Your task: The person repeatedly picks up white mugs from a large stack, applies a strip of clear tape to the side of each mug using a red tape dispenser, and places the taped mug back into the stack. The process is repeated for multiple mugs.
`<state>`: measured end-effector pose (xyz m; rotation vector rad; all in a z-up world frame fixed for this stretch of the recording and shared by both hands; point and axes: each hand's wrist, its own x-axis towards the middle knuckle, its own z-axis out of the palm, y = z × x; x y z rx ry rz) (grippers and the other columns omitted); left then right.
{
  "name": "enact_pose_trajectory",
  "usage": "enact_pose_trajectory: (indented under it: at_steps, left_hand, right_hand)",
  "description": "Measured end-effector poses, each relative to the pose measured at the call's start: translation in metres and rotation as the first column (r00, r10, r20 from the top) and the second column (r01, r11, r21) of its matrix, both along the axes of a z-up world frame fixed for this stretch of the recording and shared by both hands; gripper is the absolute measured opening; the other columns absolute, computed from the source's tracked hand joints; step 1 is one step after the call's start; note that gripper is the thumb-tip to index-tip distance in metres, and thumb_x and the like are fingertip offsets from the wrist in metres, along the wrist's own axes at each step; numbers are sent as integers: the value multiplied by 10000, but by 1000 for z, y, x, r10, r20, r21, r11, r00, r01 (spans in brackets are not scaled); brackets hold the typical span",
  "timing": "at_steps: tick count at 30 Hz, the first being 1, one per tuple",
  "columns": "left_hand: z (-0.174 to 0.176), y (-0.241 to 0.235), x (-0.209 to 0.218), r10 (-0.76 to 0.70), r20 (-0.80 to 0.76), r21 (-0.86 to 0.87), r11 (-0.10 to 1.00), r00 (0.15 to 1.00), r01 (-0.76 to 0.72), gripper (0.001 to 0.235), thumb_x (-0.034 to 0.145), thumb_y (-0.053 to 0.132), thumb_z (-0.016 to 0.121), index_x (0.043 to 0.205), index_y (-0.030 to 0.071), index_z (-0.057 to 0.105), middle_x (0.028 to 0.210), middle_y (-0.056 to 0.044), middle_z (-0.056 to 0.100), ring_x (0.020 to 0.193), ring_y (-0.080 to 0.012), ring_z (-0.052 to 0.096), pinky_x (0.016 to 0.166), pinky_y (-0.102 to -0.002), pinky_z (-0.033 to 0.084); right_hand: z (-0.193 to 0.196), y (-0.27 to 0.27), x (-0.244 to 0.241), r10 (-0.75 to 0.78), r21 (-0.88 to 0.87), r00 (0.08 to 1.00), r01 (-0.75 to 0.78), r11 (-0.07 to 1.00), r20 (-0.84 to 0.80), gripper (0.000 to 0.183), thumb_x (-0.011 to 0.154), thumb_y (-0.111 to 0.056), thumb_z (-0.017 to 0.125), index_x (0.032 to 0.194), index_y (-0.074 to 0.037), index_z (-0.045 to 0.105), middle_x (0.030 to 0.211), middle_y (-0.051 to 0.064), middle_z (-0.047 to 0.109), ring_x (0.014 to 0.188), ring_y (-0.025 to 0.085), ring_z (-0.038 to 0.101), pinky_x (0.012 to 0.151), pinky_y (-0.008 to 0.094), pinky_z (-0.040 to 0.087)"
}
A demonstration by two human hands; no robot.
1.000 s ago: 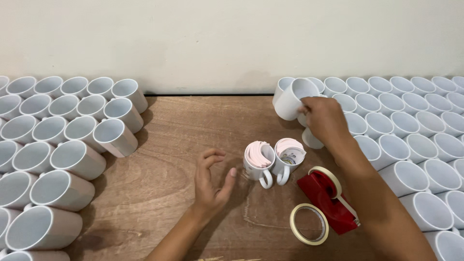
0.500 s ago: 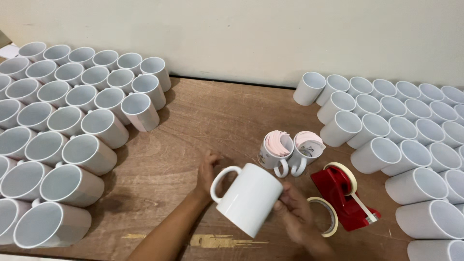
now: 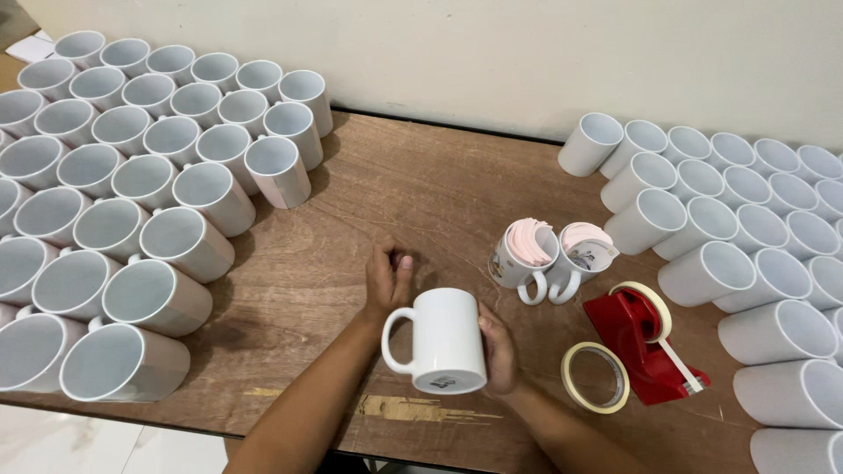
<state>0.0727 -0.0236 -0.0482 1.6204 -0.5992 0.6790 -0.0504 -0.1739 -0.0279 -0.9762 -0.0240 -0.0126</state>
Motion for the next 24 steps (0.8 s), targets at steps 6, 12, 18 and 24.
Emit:
enact_pose_trajectory:
  at_steps: [6, 12, 18, 24]
  left_hand:
    - [-4, 0, -4, 19, -78, 37, 999, 997, -16, 292, 955, 320, 424, 965, 35, 490, 800, -71, 502, 697, -200, 488, 661, -353, 397]
    - [8, 2, 0, -99, -52, -34, 995, 994, 97, 244, 945, 226, 410, 950, 4, 510, 650, -166, 486, 540, -326, 507, 510, -392, 407]
    - [3, 3, 4, -172, -87, -40, 985, 981, 169, 264, 944, 254, 406, 921, 24, 533, 584, -130, 509, 490, -265, 516, 473, -353, 410]
    - [-2, 3, 3, -254, -117, -16, 967, 960, 253, 329, 935, 298, 380, 864, 49, 582, 520, -106, 511, 446, -240, 507, 450, -343, 412]
  right_hand:
    - [-33, -10, 3, 149, 176, 981, -125, 976, -125, 425, 835, -327, 565, 1058, 34, 563, 876, 191, 648, 737, 277, 634, 610, 428, 532]
    - [-59, -13, 10, 20, -47, 996, -23, 999, -82, 485, 878, -330, 416, 1192, 13, 553, 796, 151, 576, 730, 232, 574, 682, 338, 432]
    - [-34, -2, 14, 7, -70, 996, -13, 997, -88, 481, 880, -323, 418, 1206, 4, 555, 805, 139, 569, 736, 230, 559, 702, 332, 451]
    - [-30, -1, 8, -23, -27, 991, 20, 999, -133, 537, 869, -348, 424, 1244, 24, 519, 853, 173, 556, 770, 263, 561, 736, 374, 457]
